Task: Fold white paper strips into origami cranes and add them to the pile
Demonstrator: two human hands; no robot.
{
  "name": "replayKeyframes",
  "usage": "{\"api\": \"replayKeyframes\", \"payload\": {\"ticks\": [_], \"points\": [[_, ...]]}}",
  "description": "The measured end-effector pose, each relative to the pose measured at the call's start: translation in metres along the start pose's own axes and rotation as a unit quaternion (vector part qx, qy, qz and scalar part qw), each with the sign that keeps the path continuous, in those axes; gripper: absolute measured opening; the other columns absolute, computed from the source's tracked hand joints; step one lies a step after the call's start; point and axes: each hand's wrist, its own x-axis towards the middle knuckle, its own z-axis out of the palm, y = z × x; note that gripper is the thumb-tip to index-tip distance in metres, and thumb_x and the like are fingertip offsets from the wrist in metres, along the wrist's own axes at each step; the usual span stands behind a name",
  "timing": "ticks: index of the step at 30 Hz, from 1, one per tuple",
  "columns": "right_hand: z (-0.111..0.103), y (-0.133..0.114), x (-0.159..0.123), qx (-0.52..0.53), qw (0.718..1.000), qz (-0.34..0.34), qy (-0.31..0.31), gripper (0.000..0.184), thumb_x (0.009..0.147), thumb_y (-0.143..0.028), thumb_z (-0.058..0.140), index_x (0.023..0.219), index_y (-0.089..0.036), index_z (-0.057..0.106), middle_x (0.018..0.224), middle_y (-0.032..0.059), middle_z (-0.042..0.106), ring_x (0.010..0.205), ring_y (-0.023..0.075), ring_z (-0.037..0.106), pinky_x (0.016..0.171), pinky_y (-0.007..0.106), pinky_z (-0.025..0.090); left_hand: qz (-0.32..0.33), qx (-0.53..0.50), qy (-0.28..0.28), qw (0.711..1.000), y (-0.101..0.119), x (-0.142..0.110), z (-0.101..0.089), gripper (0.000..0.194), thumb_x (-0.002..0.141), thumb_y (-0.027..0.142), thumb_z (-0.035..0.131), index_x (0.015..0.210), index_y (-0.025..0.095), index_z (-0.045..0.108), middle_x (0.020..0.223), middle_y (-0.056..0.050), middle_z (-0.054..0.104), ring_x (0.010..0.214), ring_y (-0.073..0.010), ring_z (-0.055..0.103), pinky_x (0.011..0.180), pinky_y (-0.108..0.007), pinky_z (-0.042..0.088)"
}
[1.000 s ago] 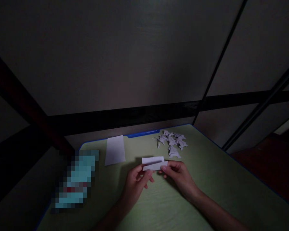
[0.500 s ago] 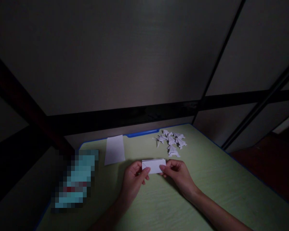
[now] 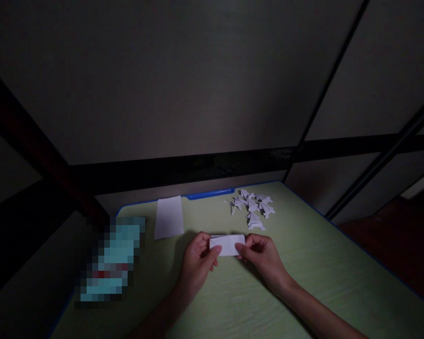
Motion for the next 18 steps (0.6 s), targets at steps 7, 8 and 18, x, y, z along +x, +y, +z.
{"api": "replayKeyframes", "payload": {"ticks": [7,8,18], "points": [[0.0008,-0.0032,-0.001,-0.017,1.0,-0.005,0.007,0.028,0.057,-0.029,0.063,0.043,-0.015,0.044,0.038,-0.0044,0.047,0.037,0.005,0.034,0.04,0.019,0.025,0.007,-0.027,-0.006,1.0,0.0016,-0.0018,0.0002,0.02,0.063,0.018,0.054,0.076,0.017,0.038,0.051,0.007,0.05,0.035,-0.0033,0.038,0.033,-0.014,0.028],[0.0008,-0.0033,-0.0011,-0.017,1.0,-0.007,0.007,0.027,0.057,-0.029,0.063,0.043,-0.015,0.044,0.038,-0.0044,0.047,0.037,0.005,0.034,0.04,0.019,0.025,0.008,-0.029,-0.008,1.0,0.0019,-0.0017,0.0001,0.023,0.063,0.018,0.054,0.08,0.017,0.038,0.052,0.006,0.051,0.035,-0.0033,0.037,0.033,-0.014,0.028],[0.0029,-0.0034,-0.0023,0.017,1.0,0.008,0.004,0.029,0.061,-0.031,0.06,0.048,-0.016,0.04,0.03,-0.0086,0.04,0.027,0.0026,0.029,0.031,0.016,0.018,0.003,-0.027,0.0,1.0,-0.0029,0.0018,-0.0006,0.015,0.061,0.02,0.056,0.07,0.014,0.046,0.047,0.006,0.047,0.034,-0.0032,0.037,0.032,-0.014,0.029]]}}
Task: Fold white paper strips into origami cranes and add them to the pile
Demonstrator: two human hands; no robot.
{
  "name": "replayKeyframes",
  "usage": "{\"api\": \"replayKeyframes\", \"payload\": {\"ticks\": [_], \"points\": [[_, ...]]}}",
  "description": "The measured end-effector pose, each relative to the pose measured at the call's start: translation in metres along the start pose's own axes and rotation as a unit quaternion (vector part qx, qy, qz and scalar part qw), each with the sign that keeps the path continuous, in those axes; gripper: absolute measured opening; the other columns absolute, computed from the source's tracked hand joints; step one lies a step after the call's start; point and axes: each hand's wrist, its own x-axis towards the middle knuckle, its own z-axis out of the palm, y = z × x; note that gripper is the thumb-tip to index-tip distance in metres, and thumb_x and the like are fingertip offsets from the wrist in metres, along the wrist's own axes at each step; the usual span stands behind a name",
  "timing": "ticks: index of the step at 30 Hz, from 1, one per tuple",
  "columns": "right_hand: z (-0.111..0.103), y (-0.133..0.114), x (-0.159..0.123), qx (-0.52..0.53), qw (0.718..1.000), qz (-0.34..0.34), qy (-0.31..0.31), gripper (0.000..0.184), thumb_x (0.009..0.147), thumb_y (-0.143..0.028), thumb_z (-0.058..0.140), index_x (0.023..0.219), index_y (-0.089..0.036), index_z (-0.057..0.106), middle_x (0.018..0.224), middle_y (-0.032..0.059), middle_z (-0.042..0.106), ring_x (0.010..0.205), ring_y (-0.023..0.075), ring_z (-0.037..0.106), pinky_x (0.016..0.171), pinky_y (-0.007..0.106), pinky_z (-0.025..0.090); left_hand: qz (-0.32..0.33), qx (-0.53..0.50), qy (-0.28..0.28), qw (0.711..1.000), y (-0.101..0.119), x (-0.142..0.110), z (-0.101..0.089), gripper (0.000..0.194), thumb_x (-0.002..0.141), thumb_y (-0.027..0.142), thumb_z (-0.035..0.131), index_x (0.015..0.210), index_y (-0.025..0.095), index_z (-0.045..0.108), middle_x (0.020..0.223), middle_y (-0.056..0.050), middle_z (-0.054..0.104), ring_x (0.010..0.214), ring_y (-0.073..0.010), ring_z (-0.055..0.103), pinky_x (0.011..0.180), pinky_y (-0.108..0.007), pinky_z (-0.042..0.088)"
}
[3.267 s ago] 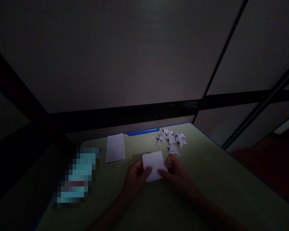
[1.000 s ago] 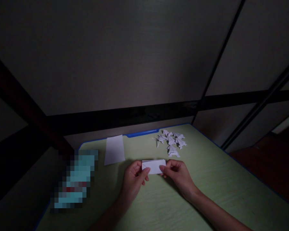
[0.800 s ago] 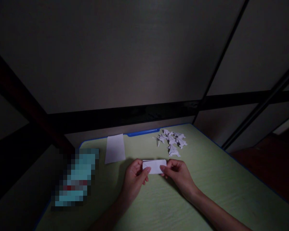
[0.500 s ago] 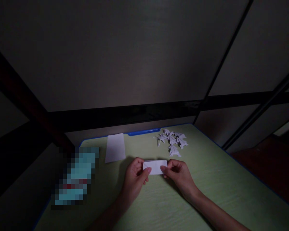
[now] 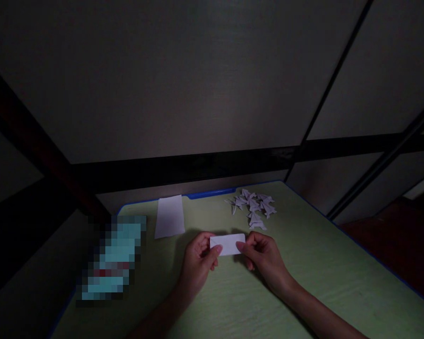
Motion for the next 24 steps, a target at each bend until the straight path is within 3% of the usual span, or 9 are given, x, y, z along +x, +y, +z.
{"api": "replayKeyframes", "payload": {"ticks": [5,10,16,20,24], "points": [[0.0,0.0014,-0.0005,0.009,1.0,0.003,0.001,0.028,0.062,-0.031,0.06,0.049,-0.015,0.04,0.028,-0.0096,0.038,0.025,0.0017,0.028,0.03,0.015,0.016,-0.008,-0.008,0.003,1.0,0.0007,-0.0009,-0.0001,0.015,0.06,0.02,0.057,0.067,0.013,0.046,0.045,0.007,0.046,0.033,-0.0028,0.037,0.032,-0.014,0.029],[-0.0006,0.0019,0.0012,0.006,1.0,-0.002,0.017,0.028,0.06,-0.027,0.062,0.049,-0.015,0.039,0.03,-0.0093,0.041,0.026,0.0019,0.033,0.03,0.014,0.022,-0.013,-0.011,0.004,1.0,0.003,-0.0011,0.0009,0.016,0.059,0.02,0.058,0.066,0.013,0.046,0.044,0.007,0.047,0.033,-0.0027,0.037,0.032,-0.014,0.029],[-0.0013,0.0006,0.0019,0.065,0.998,0.009,0.006,0.025,0.055,-0.022,0.066,0.07,-0.017,0.045,0.04,-0.0107,0.047,0.025,0.0019,0.034,0.027,0.012,0.02,-0.016,-0.01,0.003,1.0,0.0054,-0.0016,0.0017,0.015,0.057,0.02,0.058,0.063,0.013,0.047,0.043,0.007,0.046,0.033,-0.0033,0.037,0.033,-0.014,0.029],[-0.0029,0.0026,0.0025,0.055,0.998,0.0,-0.01,0.019,0.065,-0.028,0.058,0.056,-0.013,0.049,0.03,-0.0089,0.042,0.024,0.0013,0.03,0.029,0.013,0.019,-0.021,-0.008,0.006,1.0,0.0063,-0.0018,0.0018,0.016,0.056,0.022,0.059,0.062,0.014,0.047,0.043,0.007,0.046,0.032,-0.0033,0.037,0.033,-0.015,0.029],[-0.0037,0.004,0.0027,0.055,0.998,-0.01,-0.01,0.02,0.068,-0.029,0.055,0.056,-0.012,0.051,0.029,-0.0083,0.041,0.025,0.0017,0.03,0.031,0.015,0.018,-0.023,-0.003,0.003,1.0,0.0051,-0.0017,0.0016,0.017,0.057,0.026,0.058,0.06,0.014,0.047,0.041,0.007,0.045,0.032,-0.0039,0.038,0.033,-0.015,0.029]]}}
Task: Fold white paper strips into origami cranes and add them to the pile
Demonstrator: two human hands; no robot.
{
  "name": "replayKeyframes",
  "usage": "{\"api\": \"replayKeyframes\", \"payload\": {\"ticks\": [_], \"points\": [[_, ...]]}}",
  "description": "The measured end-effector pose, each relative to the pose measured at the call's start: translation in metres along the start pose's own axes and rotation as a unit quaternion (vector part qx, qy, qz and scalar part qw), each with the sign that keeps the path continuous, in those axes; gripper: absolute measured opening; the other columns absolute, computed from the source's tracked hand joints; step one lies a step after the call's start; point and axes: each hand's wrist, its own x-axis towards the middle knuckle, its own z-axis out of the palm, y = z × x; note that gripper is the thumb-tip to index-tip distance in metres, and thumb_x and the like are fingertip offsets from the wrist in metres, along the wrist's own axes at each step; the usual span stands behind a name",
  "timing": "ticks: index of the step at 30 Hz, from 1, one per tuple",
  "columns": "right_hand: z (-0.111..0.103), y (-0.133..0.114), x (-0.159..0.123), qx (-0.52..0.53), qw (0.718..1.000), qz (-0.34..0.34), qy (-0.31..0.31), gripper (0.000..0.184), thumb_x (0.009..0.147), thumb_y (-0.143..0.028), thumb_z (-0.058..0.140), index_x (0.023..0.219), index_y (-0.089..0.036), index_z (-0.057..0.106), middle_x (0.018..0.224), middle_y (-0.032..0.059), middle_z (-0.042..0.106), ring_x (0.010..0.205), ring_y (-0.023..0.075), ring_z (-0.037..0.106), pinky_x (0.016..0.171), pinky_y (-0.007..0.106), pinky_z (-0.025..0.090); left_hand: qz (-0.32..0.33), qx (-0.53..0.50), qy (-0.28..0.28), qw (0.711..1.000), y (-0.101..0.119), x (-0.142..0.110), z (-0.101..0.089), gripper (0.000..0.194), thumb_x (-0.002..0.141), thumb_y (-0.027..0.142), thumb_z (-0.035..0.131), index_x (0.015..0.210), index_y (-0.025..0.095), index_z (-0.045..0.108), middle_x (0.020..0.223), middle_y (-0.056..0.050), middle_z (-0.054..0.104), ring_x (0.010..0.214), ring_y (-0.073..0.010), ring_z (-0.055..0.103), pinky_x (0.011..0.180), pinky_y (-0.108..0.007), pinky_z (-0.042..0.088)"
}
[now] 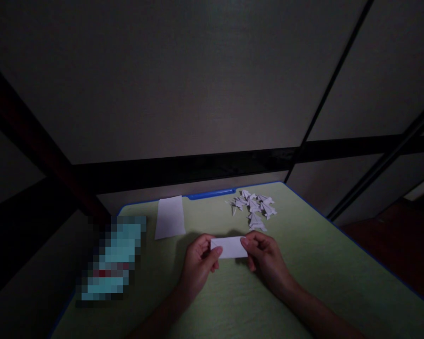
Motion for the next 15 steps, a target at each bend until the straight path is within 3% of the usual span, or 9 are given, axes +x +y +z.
{"api": "replayKeyframes", "payload": {"ticks": [11,15], "points": [[0.0009,-0.0016,0.0012,-0.015,0.999,0.018,-0.024,0.019,0.066,-0.029,0.057,0.059,-0.013,0.05,0.03,-0.0085,0.043,0.025,0.0024,0.032,0.029,0.014,0.019,0.025,0.011,0.018,0.999,-0.007,0.0041,-0.0035,0.016,0.063,0.027,0.054,0.058,0.013,0.049,0.038,0.006,0.046,0.031,-0.0049,0.04,0.031,-0.015,0.03],[0.0009,-0.0036,0.0017,-0.012,1.0,0.018,-0.017,0.017,0.061,-0.027,0.061,0.065,-0.012,0.055,0.034,-0.0065,0.048,0.028,0.0036,0.038,0.032,0.014,0.027,0.017,0.002,0.015,1.0,-0.0049,0.0045,-0.0021,0.015,0.061,0.027,0.055,0.061,0.012,0.052,0.041,0.004,0.05,0.032,-0.0064,0.044,0.03,-0.015,0.031]]}}
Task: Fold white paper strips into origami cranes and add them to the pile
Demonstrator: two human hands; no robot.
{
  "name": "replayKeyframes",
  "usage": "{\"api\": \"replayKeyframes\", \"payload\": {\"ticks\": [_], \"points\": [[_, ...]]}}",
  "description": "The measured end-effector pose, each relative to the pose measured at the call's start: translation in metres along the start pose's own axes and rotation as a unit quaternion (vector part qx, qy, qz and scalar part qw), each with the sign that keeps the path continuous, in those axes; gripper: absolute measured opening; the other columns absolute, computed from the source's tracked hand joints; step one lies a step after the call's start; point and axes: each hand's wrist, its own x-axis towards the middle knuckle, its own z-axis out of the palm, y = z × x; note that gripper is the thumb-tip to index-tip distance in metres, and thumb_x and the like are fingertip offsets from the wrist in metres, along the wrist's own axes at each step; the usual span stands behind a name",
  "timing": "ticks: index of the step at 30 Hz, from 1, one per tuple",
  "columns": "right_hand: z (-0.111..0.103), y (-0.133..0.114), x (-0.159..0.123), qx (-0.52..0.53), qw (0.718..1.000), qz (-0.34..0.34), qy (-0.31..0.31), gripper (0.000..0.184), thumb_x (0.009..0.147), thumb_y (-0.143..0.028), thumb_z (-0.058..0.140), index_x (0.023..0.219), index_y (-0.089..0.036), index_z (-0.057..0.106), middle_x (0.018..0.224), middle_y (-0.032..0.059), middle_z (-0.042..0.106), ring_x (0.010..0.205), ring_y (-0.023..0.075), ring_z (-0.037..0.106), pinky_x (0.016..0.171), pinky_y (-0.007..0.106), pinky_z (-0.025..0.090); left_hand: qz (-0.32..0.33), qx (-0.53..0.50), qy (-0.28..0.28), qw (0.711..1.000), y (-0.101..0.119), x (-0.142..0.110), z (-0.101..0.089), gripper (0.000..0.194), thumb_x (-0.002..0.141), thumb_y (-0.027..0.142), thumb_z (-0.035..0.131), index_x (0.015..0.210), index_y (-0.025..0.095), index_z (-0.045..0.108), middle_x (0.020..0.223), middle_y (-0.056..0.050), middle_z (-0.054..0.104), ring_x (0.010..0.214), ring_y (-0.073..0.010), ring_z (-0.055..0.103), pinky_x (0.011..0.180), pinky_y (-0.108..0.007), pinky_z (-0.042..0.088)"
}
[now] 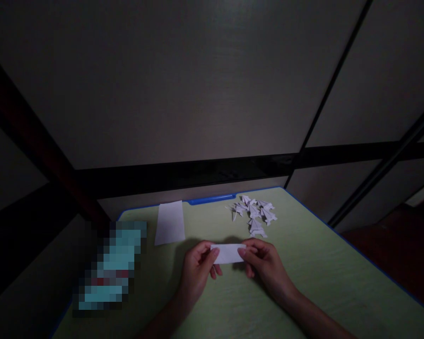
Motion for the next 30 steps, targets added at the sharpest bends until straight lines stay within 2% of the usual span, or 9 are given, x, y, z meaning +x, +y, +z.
{"api": "replayKeyframes", "payload": {"ticks": [4,9,12,16,23,30], "points": [[0.001,-0.003,0.001,0.021,1.0,-0.004,0.022,0.016,0.059,-0.025,0.064,0.066,-0.012,0.058,0.05,0.0005,0.06,0.047,0.0084,0.052,0.045,0.018,0.038,0.006,0.017,0.003,1.0,0.004,-0.002,0.001,0.018,0.064,0.027,0.053,0.06,0.01,0.057,0.044,0.0,0.055,0.039,-0.0088,0.049,0.033,-0.015,0.034],[0.0,-0.004,0.002,0.037,0.998,-0.03,0.042,0.015,0.057,-0.024,0.065,0.066,-0.015,0.058,0.056,-0.0013,0.059,0.053,0.0093,0.052,0.053,0.02,0.04,0.018,0.015,-0.035,0.999,0.007,-0.006,0.001,0.022,0.065,0.029,0.053,0.07,0.01,0.062,0.063,-0.007,0.063,0.056,-0.0152,0.056,0.038,-0.019,0.041],[-0.002,-0.003,0.002,0.042,0.998,-0.039,0.038,0.018,0.057,-0.023,0.066,0.071,-0.016,0.056,0.066,0.0005,0.061,0.06,0.0105,0.054,0.059,0.021,0.041,0.031,0.016,-0.049,0.998,0.007,-0.007,0.0,0.019,0.063,0.026,0.056,0.074,0.012,0.063,0.082,-0.01,0.063,0.072,-0.0189,0.057,0.051,-0.023,0.046],[-0.003,-0.002,0.002,0.035,0.998,-0.049,0.018,0.023,0.058,-0.021,0.065,0.077,-0.018,0.054,0.074,0.001,0.061,0.067,0.0114,0.054,0.064,0.022,0.04,0.04,0.027,-0.04,0.998,0.004,-0.006,-0.001,0.012,0.061,0.02,0.058,0.07,0.014,0.062,0.089,-0.009,0.062,0.084,-0.02,0.055,0.07,-0.027,0.044],[-0.001,-0.004,-0.001,-0.01,0.996,-0.084,0.006,0.024,0.059,-0.021,0.063,0.079,-0.018,0.052,0.07,-0.0001,0.056,0.063,0.0116,0.051,0.057,0.021,0.039,0.031,0.067,-0.065,0.995,0.005,-0.007,0.002,0.004,0.063,0.018,0.055,0.061,0.014,0.055,0.083,-0.008,0.062,0.08,-0.0193,0.055,0.067,-0.027,0.042],[0.001,-0.003,-0.001,-0.039,0.993,-0.107,-0.006,0.023,0.061,-0.018,0.061,0.082,-0.018,0.051,0.066,-0.0014,0.051,0.06,0.0111,0.047,0.055,0.021,0.038,0.041,0.113,-0.092,0.988,-0.004,-0.007,0.002,0.01,0.062,0.017,0.056,0.055,0.016,0.049,0.081,-0.005,0.059,0.075,-0.0165,0.054,0.068,-0.025,0.041]]}}
